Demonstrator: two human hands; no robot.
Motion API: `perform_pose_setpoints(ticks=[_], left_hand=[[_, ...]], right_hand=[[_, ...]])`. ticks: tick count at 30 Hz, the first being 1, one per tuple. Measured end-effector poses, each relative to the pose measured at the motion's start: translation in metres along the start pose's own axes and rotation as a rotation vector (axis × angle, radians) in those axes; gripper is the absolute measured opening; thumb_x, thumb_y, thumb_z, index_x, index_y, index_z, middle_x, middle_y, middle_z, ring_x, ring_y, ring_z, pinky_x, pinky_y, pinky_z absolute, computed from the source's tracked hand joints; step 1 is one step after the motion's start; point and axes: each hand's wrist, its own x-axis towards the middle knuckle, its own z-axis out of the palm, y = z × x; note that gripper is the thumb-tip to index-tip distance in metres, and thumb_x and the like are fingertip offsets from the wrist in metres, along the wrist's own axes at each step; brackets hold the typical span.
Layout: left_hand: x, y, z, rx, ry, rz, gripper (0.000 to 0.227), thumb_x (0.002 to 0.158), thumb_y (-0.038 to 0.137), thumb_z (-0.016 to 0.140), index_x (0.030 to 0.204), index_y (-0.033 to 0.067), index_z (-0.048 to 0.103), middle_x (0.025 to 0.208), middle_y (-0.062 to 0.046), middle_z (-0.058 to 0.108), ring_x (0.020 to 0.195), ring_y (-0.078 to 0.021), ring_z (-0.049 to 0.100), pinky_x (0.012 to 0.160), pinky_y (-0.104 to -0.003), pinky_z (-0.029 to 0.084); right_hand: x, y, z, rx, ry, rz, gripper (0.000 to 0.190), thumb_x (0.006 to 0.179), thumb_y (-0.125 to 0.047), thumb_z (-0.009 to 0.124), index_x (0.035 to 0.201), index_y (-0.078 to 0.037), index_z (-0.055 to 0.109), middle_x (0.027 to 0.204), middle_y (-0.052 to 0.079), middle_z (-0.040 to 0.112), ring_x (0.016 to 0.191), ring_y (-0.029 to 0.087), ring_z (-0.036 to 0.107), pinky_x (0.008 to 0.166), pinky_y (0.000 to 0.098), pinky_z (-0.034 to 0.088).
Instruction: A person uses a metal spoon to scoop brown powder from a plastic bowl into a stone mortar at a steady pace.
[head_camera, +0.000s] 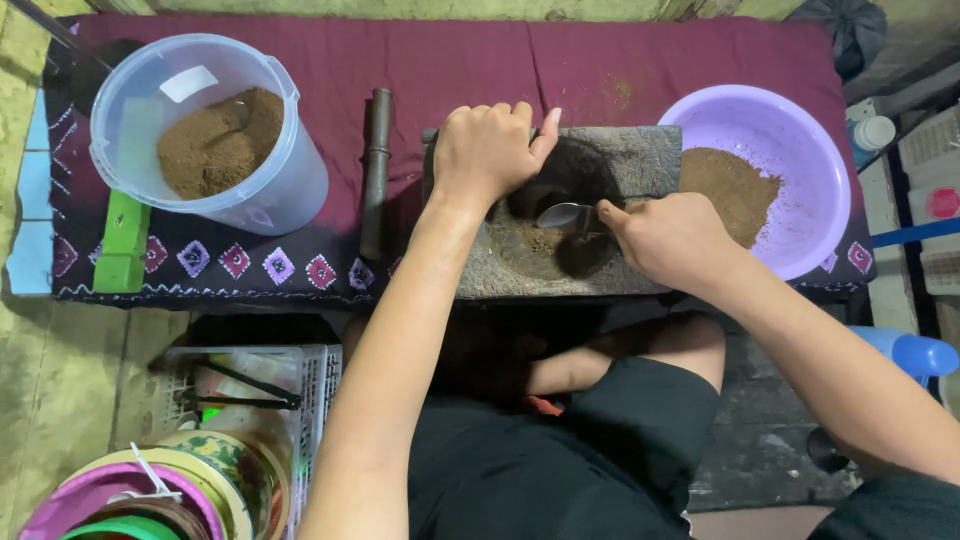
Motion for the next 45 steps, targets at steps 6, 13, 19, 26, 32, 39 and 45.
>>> perform_pose_setpoints(ticks=[6, 13, 19, 26, 32, 39, 45], left_hand=[[0.000, 0.000, 0.000, -0.003, -0.007, -0.009, 0.050, 0.097, 0.049, 0.051, 0.068, 0.0125, 0.067, 0.055, -0.007, 0.063, 0.050, -0.0298, 0.069, 0.054, -0.042, 0.052], [0.002, 0.001, -0.001, -0.016, -0.009, -0.009, 0.050, 0.097, 0.049, 0.050, 0.068, 0.0121, 0.068, 0.055, -0.008, 0.063, 0.050, -0.0297, 0.069, 0.055, -0.041, 0.052], [0.001, 0.002, -0.004, -0.006, 0.019, 0.003, 0.050, 0.097, 0.049, 0.051, 0.067, 0.0123, 0.067, 0.054, -0.007, 0.062, 0.049, -0.0293, 0.068, 0.054, -0.041, 0.052], [0.001, 0.003, -0.007, 0.002, 0.054, 0.002, 0.050, 0.096, 0.050, 0.050, 0.066, 0.0136, 0.065, 0.054, -0.007, 0.061, 0.049, -0.0295, 0.068, 0.054, -0.041, 0.052], [0.000, 0.001, -0.005, -0.016, 0.042, -0.004, 0.052, 0.098, 0.051, 0.048, 0.067, 0.0127, 0.066, 0.055, -0.007, 0.063, 0.050, -0.0304, 0.069, 0.055, -0.043, 0.052], [0.000, -0.002, -0.005, -0.008, 0.016, 0.029, 0.050, 0.098, 0.052, 0.051, 0.069, 0.0145, 0.066, 0.056, -0.007, 0.063, 0.051, -0.0314, 0.069, 0.055, -0.044, 0.052], [-0.003, -0.009, 0.000, 0.075, -0.010, 0.064, 0.050, 0.101, 0.055, 0.052, 0.069, 0.0176, 0.063, 0.056, -0.005, 0.062, 0.051, -0.0290, 0.068, 0.056, -0.041, 0.052]], right_hand=[[-0.002, -0.008, -0.008, 0.001, -0.037, 0.014, 0.030, 0.092, -0.021, 0.056, 0.113, -0.012, 0.074, 0.051, 0.000, 0.064, 0.036, 0.015, 0.055, 0.034, 0.0253, 0.038], [0.005, -0.025, -0.041, 0.087, -0.168, 0.068, 0.023, 0.089, -0.019, 0.058, 0.094, -0.005, 0.076, 0.047, 0.005, 0.063, 0.039, 0.019, 0.061, 0.036, 0.0297, 0.046], [0.014, -0.046, -0.018, 0.157, -0.188, 0.121, 0.023, 0.089, -0.020, 0.058, 0.082, -0.005, 0.074, 0.043, 0.005, 0.059, 0.037, 0.020, 0.060, 0.032, 0.0321, 0.044], [0.034, -0.035, -0.044, 0.490, -0.342, 0.270, 0.030, 0.088, -0.017, 0.060, 0.065, -0.002, 0.073, 0.044, 0.012, 0.060, 0.042, 0.026, 0.064, 0.040, 0.0333, 0.050], [0.028, -0.031, -0.053, 0.762, -0.419, 0.397, 0.031, 0.092, -0.021, 0.061, 0.072, 0.000, 0.074, 0.052, 0.017, 0.064, 0.052, 0.034, 0.070, 0.046, 0.0411, 0.054], [0.027, -0.009, -0.065, 1.152, -0.381, 0.457, 0.029, 0.098, -0.021, 0.061, 0.104, -0.003, 0.083, 0.087, 0.022, 0.079, 0.083, 0.037, 0.076, 0.077, 0.0447, 0.057], [-0.014, 0.039, -0.079, 1.179, -0.224, 0.544, 0.025, 0.092, -0.016, 0.063, 0.100, -0.003, 0.082, 0.094, 0.022, 0.079, 0.089, 0.031, 0.072, 0.087, 0.0485, 0.053]])
